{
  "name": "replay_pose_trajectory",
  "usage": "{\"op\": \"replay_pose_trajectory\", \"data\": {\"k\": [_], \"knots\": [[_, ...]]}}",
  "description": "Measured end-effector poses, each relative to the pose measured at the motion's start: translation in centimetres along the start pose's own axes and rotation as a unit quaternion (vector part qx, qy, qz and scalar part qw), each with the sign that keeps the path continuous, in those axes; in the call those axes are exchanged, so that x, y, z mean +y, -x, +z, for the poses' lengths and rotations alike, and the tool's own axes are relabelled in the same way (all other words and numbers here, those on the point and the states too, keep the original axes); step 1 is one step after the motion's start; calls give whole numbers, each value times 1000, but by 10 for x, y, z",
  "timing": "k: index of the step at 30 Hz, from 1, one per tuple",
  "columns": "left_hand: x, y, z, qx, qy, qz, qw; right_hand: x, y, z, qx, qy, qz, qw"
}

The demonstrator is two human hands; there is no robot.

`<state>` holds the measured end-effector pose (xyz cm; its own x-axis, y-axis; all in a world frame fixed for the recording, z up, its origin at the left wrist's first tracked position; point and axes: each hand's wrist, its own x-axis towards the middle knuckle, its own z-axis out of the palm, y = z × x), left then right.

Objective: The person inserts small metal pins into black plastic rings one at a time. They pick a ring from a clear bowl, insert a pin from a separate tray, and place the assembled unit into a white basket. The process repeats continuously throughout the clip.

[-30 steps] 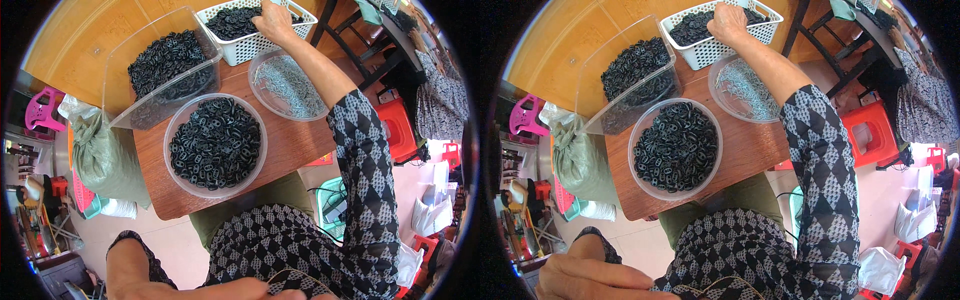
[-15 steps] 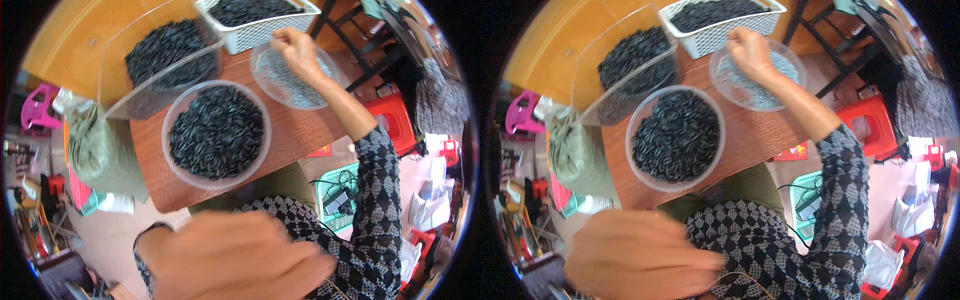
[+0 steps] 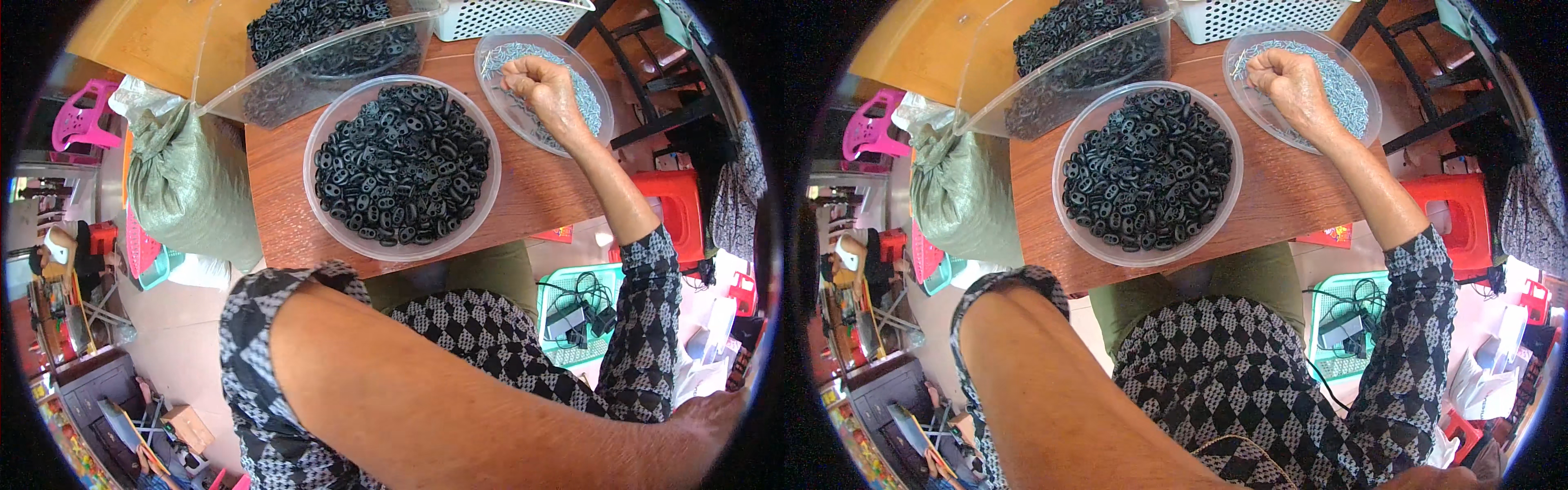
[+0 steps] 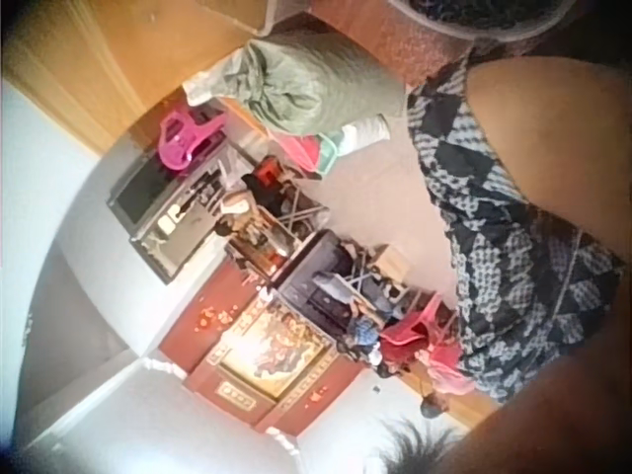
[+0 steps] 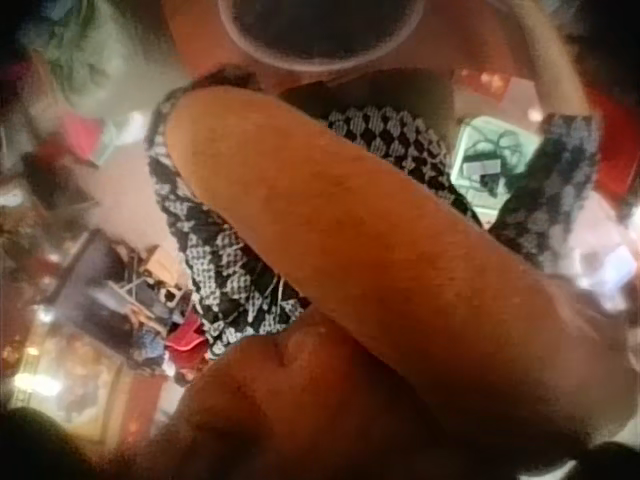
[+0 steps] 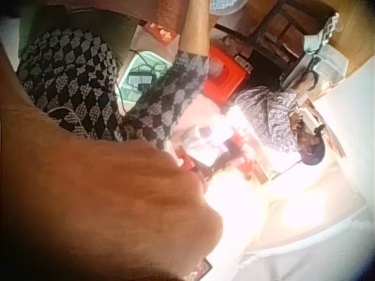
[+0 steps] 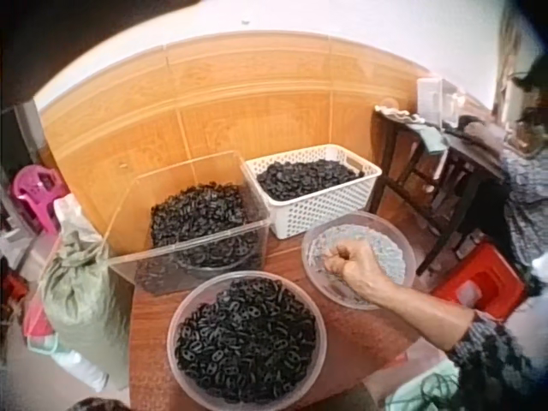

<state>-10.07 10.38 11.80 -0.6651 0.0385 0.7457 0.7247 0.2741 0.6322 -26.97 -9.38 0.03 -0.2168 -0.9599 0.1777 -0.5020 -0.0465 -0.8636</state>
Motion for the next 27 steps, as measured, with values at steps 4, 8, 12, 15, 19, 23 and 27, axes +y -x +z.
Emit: {"op": "replay_pose_trajectory", "data": {"k": [4, 8, 12, 15, 19, 23, 27], "knots": [[-7, -5, 7, -14, 34, 6, 999, 6, 4, -2, -2, -37, -11, 999], [-6, -6, -6, -18, 40, -6, 999, 16, 9, -11, 22, 4, -23, 999], [3, 29, -67, -44, -46, -117, 991, 28, 17, -19, 35, 103, -109, 988], [-2, 78, -91, 27, -66, -215, 974, 27, 19, -23, 45, 177, -124, 975], [55, 121, -105, 141, -205, -148, 957, 32, 10, -12, 60, 223, -220, 948], [121, 85, -109, 294, -165, -25, 941, 33, 12, -8, 59, 301, -237, 922], [134, 59, -65, 462, -12, 161, 872, 38, 4, -8, 15, 310, -198, 930]]}}
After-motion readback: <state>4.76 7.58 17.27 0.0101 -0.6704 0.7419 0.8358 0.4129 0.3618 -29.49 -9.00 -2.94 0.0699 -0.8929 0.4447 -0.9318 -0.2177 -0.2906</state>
